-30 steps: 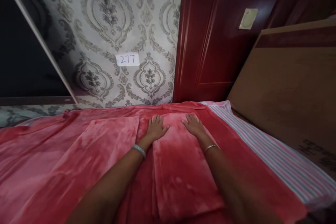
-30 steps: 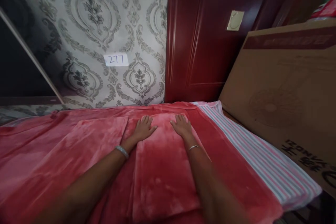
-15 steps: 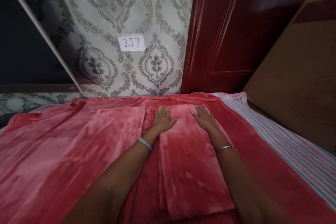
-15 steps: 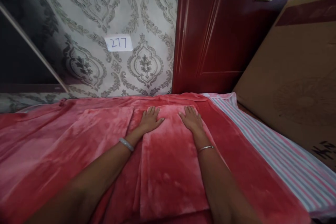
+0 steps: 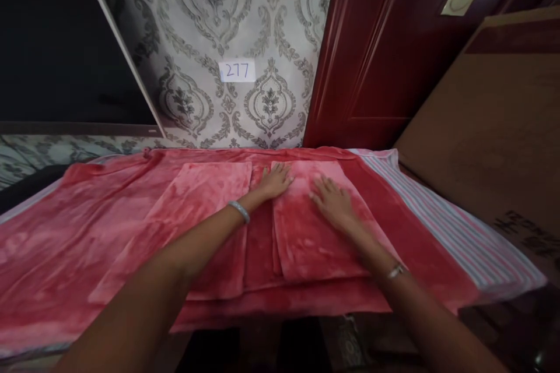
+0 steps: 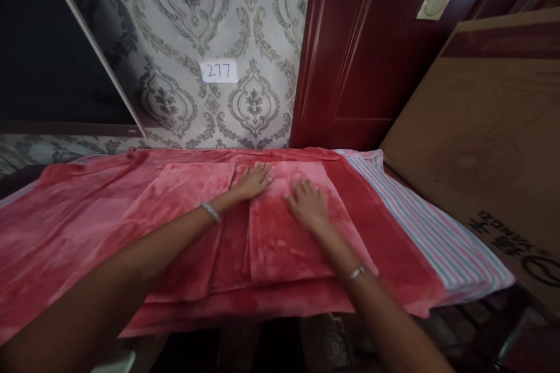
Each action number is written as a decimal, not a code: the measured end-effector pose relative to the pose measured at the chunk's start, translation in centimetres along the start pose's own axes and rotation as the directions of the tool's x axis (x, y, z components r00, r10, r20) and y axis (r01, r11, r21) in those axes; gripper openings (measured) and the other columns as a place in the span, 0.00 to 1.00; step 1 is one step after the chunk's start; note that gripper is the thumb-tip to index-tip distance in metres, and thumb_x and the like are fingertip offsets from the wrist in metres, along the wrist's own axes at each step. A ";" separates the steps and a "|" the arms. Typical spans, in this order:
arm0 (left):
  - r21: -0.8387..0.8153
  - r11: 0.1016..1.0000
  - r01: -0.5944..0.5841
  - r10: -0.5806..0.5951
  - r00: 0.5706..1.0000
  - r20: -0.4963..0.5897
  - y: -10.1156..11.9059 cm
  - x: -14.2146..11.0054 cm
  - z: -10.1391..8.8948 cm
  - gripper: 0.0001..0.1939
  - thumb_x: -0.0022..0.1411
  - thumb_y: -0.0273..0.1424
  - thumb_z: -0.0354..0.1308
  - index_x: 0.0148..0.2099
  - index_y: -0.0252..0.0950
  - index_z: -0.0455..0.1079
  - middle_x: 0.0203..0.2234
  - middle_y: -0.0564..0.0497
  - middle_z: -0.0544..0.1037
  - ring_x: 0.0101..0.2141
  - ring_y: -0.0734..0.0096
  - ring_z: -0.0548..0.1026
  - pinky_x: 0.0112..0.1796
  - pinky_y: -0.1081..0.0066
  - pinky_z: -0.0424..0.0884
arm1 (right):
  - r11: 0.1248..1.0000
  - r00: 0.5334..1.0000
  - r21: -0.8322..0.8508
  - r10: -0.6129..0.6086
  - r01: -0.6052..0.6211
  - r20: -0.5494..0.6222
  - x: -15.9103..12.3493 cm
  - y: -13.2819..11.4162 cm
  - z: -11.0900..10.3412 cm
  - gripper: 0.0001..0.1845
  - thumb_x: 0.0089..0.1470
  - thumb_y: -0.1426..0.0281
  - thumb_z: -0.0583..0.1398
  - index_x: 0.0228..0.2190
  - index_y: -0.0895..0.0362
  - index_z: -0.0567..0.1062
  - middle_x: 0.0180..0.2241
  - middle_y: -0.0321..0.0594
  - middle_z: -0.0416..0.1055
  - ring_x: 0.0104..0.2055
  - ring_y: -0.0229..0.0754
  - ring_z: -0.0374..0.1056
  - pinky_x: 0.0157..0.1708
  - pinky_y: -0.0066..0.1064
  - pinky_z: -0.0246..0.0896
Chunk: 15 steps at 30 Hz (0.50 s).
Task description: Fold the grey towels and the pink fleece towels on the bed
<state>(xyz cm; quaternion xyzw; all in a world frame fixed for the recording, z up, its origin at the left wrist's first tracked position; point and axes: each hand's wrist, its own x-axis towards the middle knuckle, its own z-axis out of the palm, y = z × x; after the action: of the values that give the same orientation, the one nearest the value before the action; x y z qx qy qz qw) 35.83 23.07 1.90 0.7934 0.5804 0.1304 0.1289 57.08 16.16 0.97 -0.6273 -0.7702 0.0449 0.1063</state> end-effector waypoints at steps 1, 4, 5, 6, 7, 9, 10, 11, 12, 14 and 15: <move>0.010 1.000 -0.010 0.010 1.000 0.002 -0.2 -0.7 0.4 0.34 0.72 0.46 0.43 0.75 0.40 0.50 0.75 0.42 0.48 0.74 0.51 0.43 0.69 0.44 0.38 | 0.998 0.998 0.000 -0.057 0.057 0.007 -2.1 -0.9 0.8 0.34 0.70 0.55 0.46 0.71 0.54 0.56 0.74 0.49 0.44 0.76 0.55 0.38 0.70 0.58 0.41; 0.036 0.999 -0.002 0.001 0.999 0.038 -0.7 -2.5 1.9 0.34 0.72 0.46 0.45 0.75 0.40 0.52 0.75 0.40 0.48 0.74 0.49 0.44 0.69 0.41 0.39 | 0.984 0.983 -0.012 -0.180 0.180 0.024 -7.4 -3.3 3.4 0.36 0.67 0.53 0.51 0.71 0.50 0.57 0.74 0.46 0.44 0.76 0.59 0.38 0.69 0.62 0.37; 0.040 0.999 0.010 -0.012 0.999 0.049 -0.8 -2.9 2.3 0.34 0.72 0.46 0.44 0.75 0.40 0.51 0.75 0.40 0.47 0.74 0.49 0.43 0.68 0.40 0.38 | 0.980 0.980 -0.021 -0.198 0.198 0.028 -8.5 -3.9 4.1 0.36 0.67 0.53 0.53 0.71 0.49 0.57 0.74 0.45 0.43 0.76 0.60 0.37 0.69 0.64 0.36; 0.040 0.999 0.021 -0.023 0.998 0.054 -0.8 -3.1 2.7 0.34 0.72 0.46 0.44 0.75 0.40 0.51 0.75 0.40 0.45 0.74 0.50 0.42 0.68 0.39 0.37 | 0.978 0.978 -0.030 -0.205 0.206 0.031 -9.3 -4.3 4.6 0.36 0.66 0.53 0.53 0.71 0.48 0.57 0.75 0.44 0.42 0.76 0.61 0.37 0.69 0.65 0.36; 0.035 0.999 0.032 -0.034 0.998 0.056 -0.8 -3.2 2.9 0.35 0.72 0.47 0.44 0.75 0.41 0.50 0.75 0.40 0.44 0.74 0.50 0.41 0.68 0.39 0.35 | 0.978 0.979 -0.041 -0.202 0.203 0.032 -9.7 -4.6 4.9 0.36 0.67 0.54 0.53 0.71 0.47 0.56 0.75 0.44 0.42 0.76 0.61 0.37 0.69 0.65 0.37; 0.017 0.999 0.045 -0.046 0.997 0.069 -0.7 -3.1 2.9 0.35 0.71 0.48 0.45 0.75 0.43 0.50 0.76 0.42 0.43 0.74 0.51 0.40 0.68 0.39 0.35 | 0.980 0.982 -0.065 -0.187 0.189 0.032 -9.9 -4.7 5.0 0.35 0.67 0.54 0.53 0.71 0.48 0.56 0.75 0.44 0.42 0.76 0.60 0.37 0.69 0.64 0.38; 0.001 0.999 0.047 -0.047 0.996 0.079 -0.7 -2.9 2.7 0.35 0.71 0.49 0.46 0.75 0.43 0.51 0.75 0.42 0.44 0.74 0.51 0.41 0.68 0.40 0.36 | 0.979 0.982 -0.075 -0.185 0.187 0.033 -9.7 -4.7 4.9 0.35 0.67 0.54 0.52 0.71 0.48 0.57 0.75 0.44 0.42 0.75 0.60 0.38 0.68 0.64 0.39; -0.016 0.999 0.051 -0.049 0.995 0.092 -0.6 -2.8 2.3 0.36 0.70 0.49 0.48 0.74 0.43 0.53 0.75 0.41 0.45 0.74 0.50 0.42 0.68 0.40 0.37 | 0.978 0.982 -0.083 -0.187 0.189 0.034 -9.6 -4.7 4.8 0.35 0.68 0.54 0.52 0.71 0.48 0.57 0.75 0.44 0.42 0.75 0.60 0.39 0.68 0.64 0.40; -0.035 0.998 0.054 -0.050 0.993 0.103 -0.6 -2.7 1.9 0.36 0.69 0.50 0.49 0.74 0.42 0.54 0.75 0.40 0.48 0.73 0.49 0.44 0.68 0.40 0.39 | 0.977 0.981 -0.088 -0.191 0.194 0.033 -9.4 -4.6 4.7 0.34 0.68 0.54 0.52 0.71 0.47 0.57 0.74 0.43 0.42 0.75 0.60 0.40 0.68 0.64 0.41; -0.076 0.996 0.046 -0.037 0.992 0.118 -0.7 -3.0 1.0 0.36 0.69 0.51 0.49 0.73 0.42 0.57 0.73 0.40 0.53 0.72 0.49 0.50 0.68 0.42 0.45 | 0.974 0.979 -0.093 -0.203 0.204 0.027 -9.2 -4.4 4.7 0.34 0.68 0.54 0.52 0.71 0.47 0.57 0.74 0.44 0.44 0.75 0.60 0.41 0.67 0.64 0.42; -0.096 0.995 0.032 -0.020 0.993 0.120 -0.8 -3.5 0.5 0.35 0.68 0.50 0.49 0.72 0.42 0.59 0.72 0.41 0.56 0.72 0.51 0.52 0.68 0.45 0.48 | 0.974 0.978 -0.094 -0.206 0.207 0.020 -9.2 -4.4 4.8 0.34 0.68 0.54 0.51 0.71 0.47 0.57 0.74 0.44 0.45 0.75 0.60 0.42 0.67 0.64 0.43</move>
<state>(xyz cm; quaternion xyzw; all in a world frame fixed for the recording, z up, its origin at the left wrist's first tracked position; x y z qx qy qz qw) 34.28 19.93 0.98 0.7848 0.5750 0.1095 0.2036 53.61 6.57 -3.76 -0.5479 -0.8330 -0.0003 0.0764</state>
